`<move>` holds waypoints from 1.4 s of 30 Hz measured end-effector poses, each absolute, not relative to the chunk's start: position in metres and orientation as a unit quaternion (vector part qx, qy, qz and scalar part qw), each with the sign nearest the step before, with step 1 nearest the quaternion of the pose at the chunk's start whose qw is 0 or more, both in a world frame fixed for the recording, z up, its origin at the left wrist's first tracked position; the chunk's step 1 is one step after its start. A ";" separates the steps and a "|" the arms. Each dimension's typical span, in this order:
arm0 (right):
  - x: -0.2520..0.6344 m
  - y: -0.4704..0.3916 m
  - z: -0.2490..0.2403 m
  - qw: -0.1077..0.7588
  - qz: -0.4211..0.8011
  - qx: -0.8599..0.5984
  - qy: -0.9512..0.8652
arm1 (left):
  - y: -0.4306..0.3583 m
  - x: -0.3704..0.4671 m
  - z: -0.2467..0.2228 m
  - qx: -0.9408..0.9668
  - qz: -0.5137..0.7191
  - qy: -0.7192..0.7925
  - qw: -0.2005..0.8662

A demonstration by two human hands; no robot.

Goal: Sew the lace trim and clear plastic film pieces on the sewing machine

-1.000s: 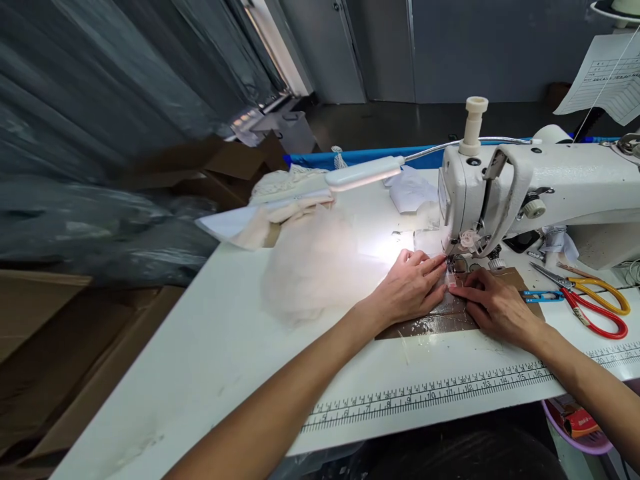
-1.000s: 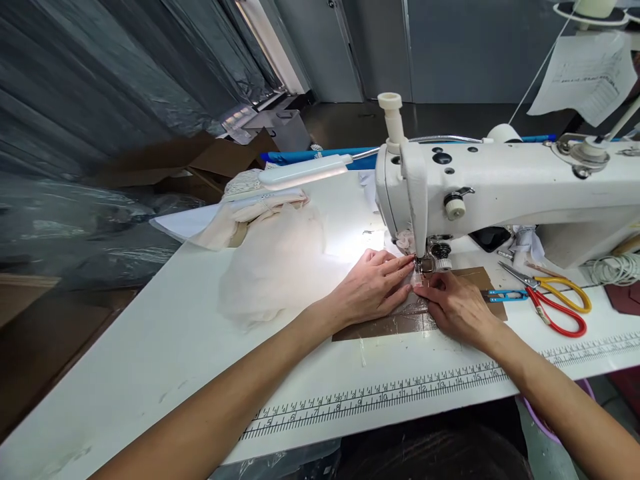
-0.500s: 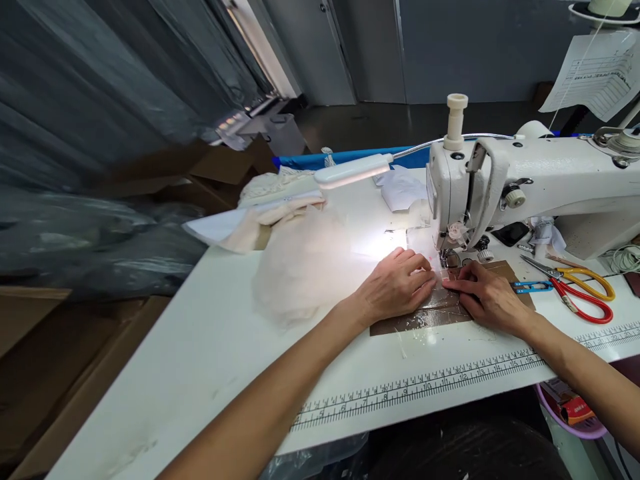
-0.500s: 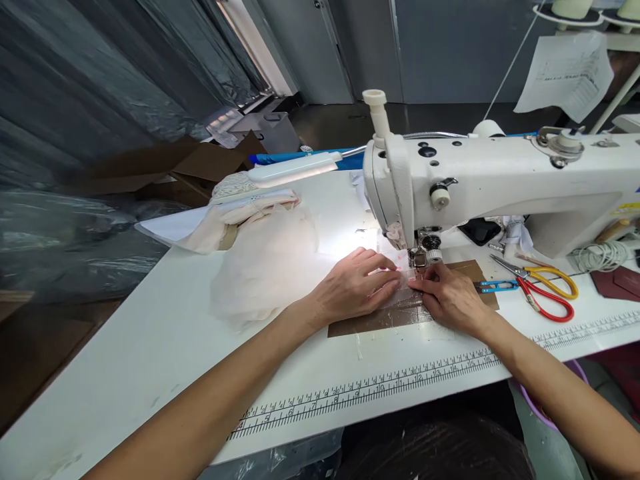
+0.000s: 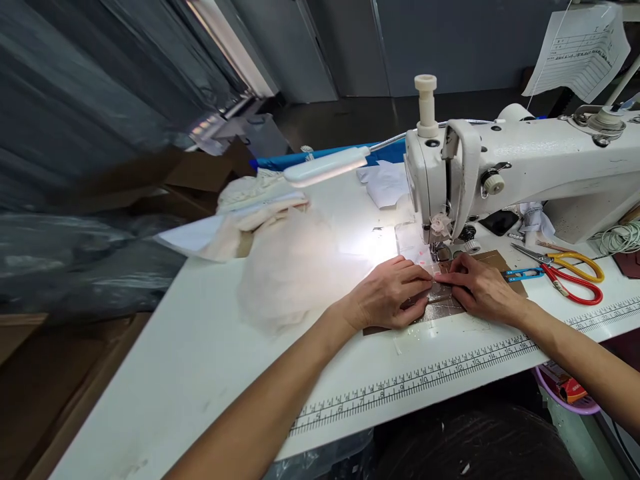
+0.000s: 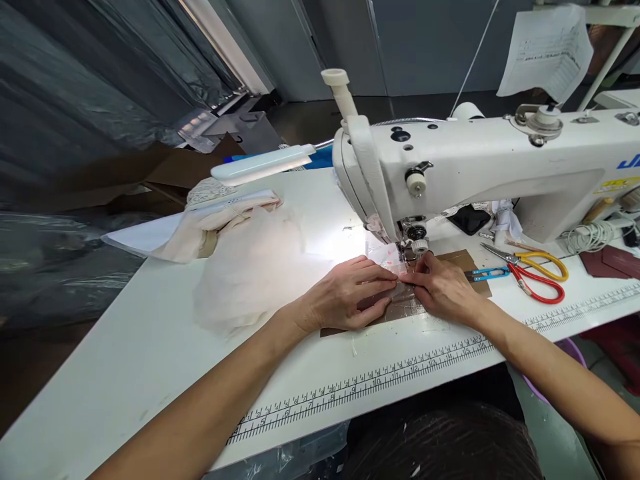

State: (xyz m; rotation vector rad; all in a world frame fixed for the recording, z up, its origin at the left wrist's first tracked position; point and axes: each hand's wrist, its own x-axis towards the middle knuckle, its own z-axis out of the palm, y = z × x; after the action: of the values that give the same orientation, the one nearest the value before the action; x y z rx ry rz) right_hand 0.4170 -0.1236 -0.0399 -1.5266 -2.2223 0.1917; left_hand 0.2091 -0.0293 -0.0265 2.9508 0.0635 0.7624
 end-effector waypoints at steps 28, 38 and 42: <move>0.408 -0.116 -0.027 0.094 0.005 -0.569 -0.817 | -0.024 0.207 -0.028 0.973 0.210 0.060 0.080; 0.406 -0.118 -0.024 0.076 0.003 -0.578 -0.812 | -0.024 0.208 -0.028 0.974 0.190 0.095 0.073; 0.405 -0.117 -0.023 0.066 0.006 -0.580 -0.812 | -0.025 0.210 -0.027 0.977 0.177 0.109 0.049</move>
State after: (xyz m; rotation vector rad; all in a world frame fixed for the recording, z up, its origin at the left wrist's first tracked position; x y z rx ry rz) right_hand 0.4053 -0.1167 -0.0228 -1.7506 -2.4476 0.0175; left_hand 0.2096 -0.0248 -0.0268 2.9762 0.3320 0.5404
